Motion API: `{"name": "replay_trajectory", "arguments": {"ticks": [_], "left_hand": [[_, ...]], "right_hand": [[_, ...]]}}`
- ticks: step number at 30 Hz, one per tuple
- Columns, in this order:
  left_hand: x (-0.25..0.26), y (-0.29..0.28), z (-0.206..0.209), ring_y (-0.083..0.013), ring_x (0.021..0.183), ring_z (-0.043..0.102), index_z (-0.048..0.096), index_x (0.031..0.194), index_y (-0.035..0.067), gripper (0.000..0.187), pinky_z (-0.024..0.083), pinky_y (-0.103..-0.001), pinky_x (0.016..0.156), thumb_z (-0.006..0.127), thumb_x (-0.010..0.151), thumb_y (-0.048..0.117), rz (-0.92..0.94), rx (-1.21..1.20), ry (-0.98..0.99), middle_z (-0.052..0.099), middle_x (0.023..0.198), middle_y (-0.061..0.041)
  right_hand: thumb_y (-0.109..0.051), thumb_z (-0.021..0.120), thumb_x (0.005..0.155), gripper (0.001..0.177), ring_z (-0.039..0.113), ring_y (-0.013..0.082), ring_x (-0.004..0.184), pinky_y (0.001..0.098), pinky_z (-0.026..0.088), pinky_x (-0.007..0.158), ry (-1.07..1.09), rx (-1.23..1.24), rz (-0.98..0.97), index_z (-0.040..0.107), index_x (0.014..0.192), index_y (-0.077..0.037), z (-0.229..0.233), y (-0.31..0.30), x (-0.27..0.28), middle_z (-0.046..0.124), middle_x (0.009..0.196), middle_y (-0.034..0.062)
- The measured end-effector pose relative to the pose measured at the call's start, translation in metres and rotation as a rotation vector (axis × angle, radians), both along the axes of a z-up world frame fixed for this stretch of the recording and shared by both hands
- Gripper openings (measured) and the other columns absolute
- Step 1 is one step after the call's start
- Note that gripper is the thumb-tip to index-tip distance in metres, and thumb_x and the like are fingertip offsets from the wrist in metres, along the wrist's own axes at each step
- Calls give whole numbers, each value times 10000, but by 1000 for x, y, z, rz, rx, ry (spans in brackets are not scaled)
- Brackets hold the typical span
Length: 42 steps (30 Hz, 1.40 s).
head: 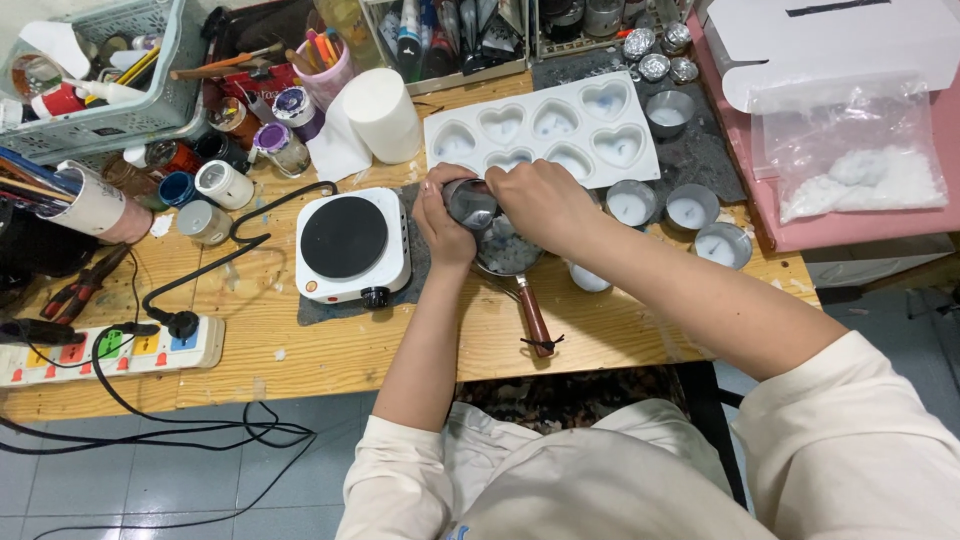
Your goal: Scraping wax from small metal cups into a pot for melting.
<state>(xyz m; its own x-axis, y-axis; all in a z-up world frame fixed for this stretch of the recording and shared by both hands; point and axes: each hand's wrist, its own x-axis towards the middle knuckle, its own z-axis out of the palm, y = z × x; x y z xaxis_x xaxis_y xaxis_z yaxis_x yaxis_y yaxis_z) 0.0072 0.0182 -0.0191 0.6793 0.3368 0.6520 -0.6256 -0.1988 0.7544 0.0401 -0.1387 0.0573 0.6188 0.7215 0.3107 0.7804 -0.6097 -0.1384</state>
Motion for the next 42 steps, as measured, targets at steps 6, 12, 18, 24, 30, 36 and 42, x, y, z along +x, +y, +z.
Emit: {"name": "replay_trajectory", "arguments": {"ticks": [6,12,18,24,30,36,42], "left_hand": [[3,5,-4,-223,824,620,615,950,-14,508,505,-339,839,244,1121,288,-78,-3,-34,659,897,-140],[6,9,-7,-224,826,612,623,953,-16,514,503,-340,846,239,1124,281,-140,-35,-13,659,898,-134],[6,8,-7,-221,849,603,618,961,-17,499,496,-343,856,251,1117,285,-199,-70,-9,652,924,-138],[11,19,-18,-204,833,632,626,943,-9,561,524,-341,825,247,1132,360,-308,-246,52,670,903,-131],[11,9,-11,-202,870,679,635,968,8,573,545,-341,859,254,1107,413,-303,-225,74,695,914,-111],[10,5,-7,-191,928,650,625,1005,28,553,514,-326,904,229,1107,400,-154,-61,123,681,961,-80],[7,2,-6,-175,911,628,607,1022,20,503,499,-306,878,250,1107,364,-103,-75,103,663,954,-79]], "right_hand": [[-25,629,870,89,720,397,680,473,567,575,28,1,21,661,939,21,2,-3,1,699,724,222],[-65,636,896,113,722,394,680,471,565,561,65,5,13,689,951,19,3,-3,1,694,732,231],[-94,648,889,123,720,401,691,478,562,578,87,46,32,703,943,2,5,-5,4,684,745,240],[-261,612,998,269,726,381,664,495,548,596,255,-10,68,700,906,-24,14,-1,-8,689,668,212],[-135,642,918,107,723,356,620,450,563,520,-122,9,-29,677,911,-35,22,-12,-19,694,664,177],[-80,641,877,81,739,330,620,403,570,512,-161,-71,-169,627,939,-29,16,-5,-26,707,646,161],[-60,649,839,106,739,334,621,416,578,515,-116,-28,-203,616,920,0,-3,10,-22,709,666,175]]}}
